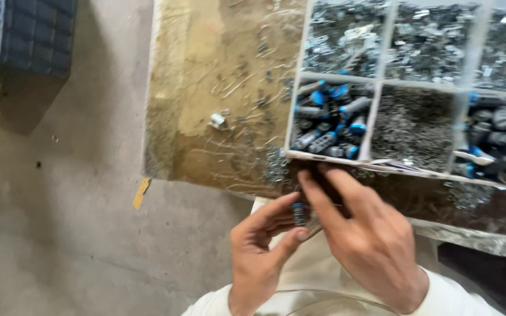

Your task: The person repeatedly picks small metal clips from a compartmentalized tray and attaches them to cylindrical blue-and-silver components. They handle each unit one at a time, rotate it to align the clip, and press it into place before returning to the tray for the next clip.

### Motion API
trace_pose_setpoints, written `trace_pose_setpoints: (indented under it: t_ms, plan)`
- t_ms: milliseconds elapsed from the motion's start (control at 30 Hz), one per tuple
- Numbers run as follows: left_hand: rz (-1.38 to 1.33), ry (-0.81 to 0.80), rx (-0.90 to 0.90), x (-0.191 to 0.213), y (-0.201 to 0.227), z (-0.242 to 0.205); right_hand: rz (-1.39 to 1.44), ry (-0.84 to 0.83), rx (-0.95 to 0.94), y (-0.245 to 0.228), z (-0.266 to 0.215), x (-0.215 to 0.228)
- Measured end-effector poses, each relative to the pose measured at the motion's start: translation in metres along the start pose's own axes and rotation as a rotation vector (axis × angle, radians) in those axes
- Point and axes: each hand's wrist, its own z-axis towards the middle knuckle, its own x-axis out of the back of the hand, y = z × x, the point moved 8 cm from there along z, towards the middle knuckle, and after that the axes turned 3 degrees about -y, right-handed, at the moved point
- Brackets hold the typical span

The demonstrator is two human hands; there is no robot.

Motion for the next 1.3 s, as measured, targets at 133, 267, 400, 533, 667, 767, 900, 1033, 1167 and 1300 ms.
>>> trace_pose_setpoints:
  t_ms: [133,267,400,533,667,767,900,1033,1167,1300]
  plan:
    - [-0.017,0.023,0.041,0.004,-0.007,0.000,0.114,-0.041,-0.017,0.013,-0.010,-0.001]
    - [-0.008,-0.035,0.040,-0.011,-0.015,0.000,0.314,0.109,-0.258,0.028,-0.028,0.009]
    - [0.002,-0.122,0.025,-0.034,-0.013,0.000,0.397,0.169,-0.465,0.038,-0.053,0.004]
    - [0.145,-0.197,-0.006,-0.049,-0.002,-0.001,0.406,0.179,-0.502,0.049,-0.074,0.006]
    - [0.144,-0.211,0.050,-0.053,0.001,-0.001,0.593,0.256,-0.509,0.054,-0.084,0.011]
    - [0.111,-0.238,0.056,-0.058,0.004,-0.002,0.611,0.223,-0.640,0.057,-0.089,0.009]
    - [0.131,-0.257,0.022,-0.061,0.008,-0.002,0.627,0.212,-0.585,0.053,-0.085,0.004]
    - [0.145,-0.261,0.019,-0.059,0.006,-0.003,0.593,0.183,-0.622,0.055,-0.087,0.004]
    - [0.103,-0.218,0.017,-0.057,0.005,-0.002,0.515,0.222,-0.691,0.059,-0.087,0.012]
    - [0.136,-0.228,-0.031,-0.058,0.010,-0.002,0.381,0.163,-0.623,0.052,-0.076,0.012]
